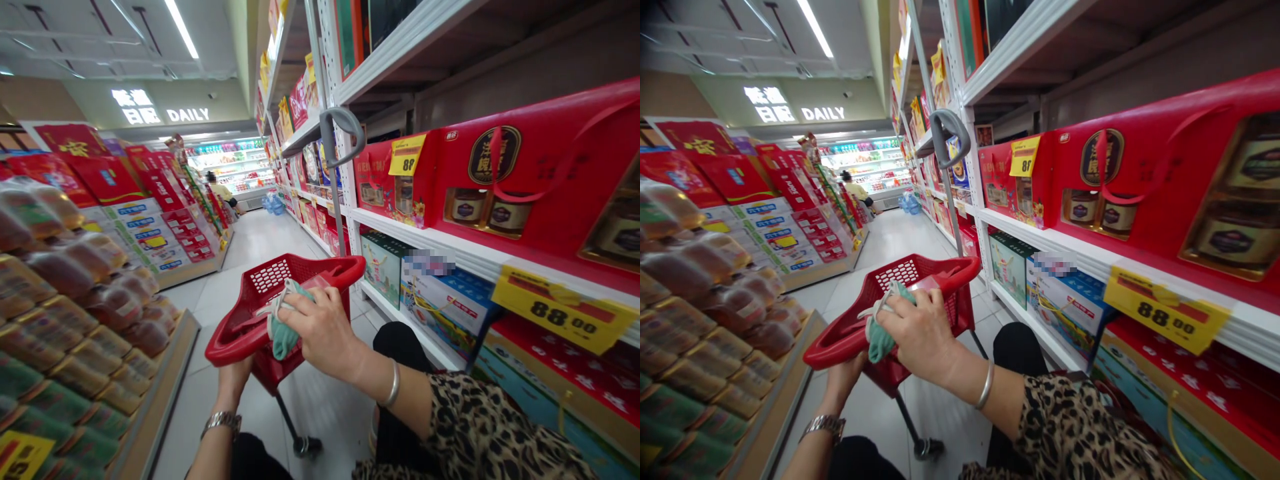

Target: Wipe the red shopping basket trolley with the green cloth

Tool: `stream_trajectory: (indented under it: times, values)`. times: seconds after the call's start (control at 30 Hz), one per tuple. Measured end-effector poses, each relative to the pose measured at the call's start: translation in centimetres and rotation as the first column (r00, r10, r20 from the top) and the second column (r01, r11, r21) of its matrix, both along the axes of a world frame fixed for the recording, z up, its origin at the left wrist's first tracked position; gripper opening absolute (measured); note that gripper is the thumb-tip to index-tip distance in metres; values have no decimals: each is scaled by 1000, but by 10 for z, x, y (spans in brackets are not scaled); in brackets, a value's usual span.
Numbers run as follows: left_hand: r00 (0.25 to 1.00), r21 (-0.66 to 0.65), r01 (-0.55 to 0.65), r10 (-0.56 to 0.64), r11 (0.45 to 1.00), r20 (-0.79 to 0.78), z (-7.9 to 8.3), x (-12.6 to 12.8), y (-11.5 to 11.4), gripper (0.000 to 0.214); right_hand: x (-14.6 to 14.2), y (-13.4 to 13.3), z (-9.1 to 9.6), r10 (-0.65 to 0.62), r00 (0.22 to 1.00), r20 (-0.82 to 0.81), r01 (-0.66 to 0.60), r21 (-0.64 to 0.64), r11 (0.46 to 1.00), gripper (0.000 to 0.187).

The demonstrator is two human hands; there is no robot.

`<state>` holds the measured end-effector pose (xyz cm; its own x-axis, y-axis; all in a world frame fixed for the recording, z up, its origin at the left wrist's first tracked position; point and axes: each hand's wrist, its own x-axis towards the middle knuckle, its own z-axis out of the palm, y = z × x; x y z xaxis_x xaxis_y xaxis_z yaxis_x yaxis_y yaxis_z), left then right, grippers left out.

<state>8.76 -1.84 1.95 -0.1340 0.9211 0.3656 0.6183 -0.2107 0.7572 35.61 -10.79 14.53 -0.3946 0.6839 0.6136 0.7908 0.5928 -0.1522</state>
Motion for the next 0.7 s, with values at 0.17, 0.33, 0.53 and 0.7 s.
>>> stream_trajectory:
  times: [0.17, 0.33, 0.53, 0.7]
  values:
    - [999, -57, -46, 47, 997, 6, -2, -7, -1, 42, 19, 3, -4, -99, 994, -50, 96, -59, 994, 41]
    - [999, -8, -30, 30, 1000, -19, -8, -17, 3, 40, 43, 12, -8, -193, 976, -100, 183, -102, 978, 47]
    - [999, 116, -43, 47, 992, -28, -21, -32, 11, 45, 73, 32, -13, -373, 912, -170, 353, -136, 926, 48]
    - [998, 134, -39, 46, 990, -53, -18, -35, 8, 35, 82, 46, -11, -432, 887, -162, 405, -178, 897, 48]
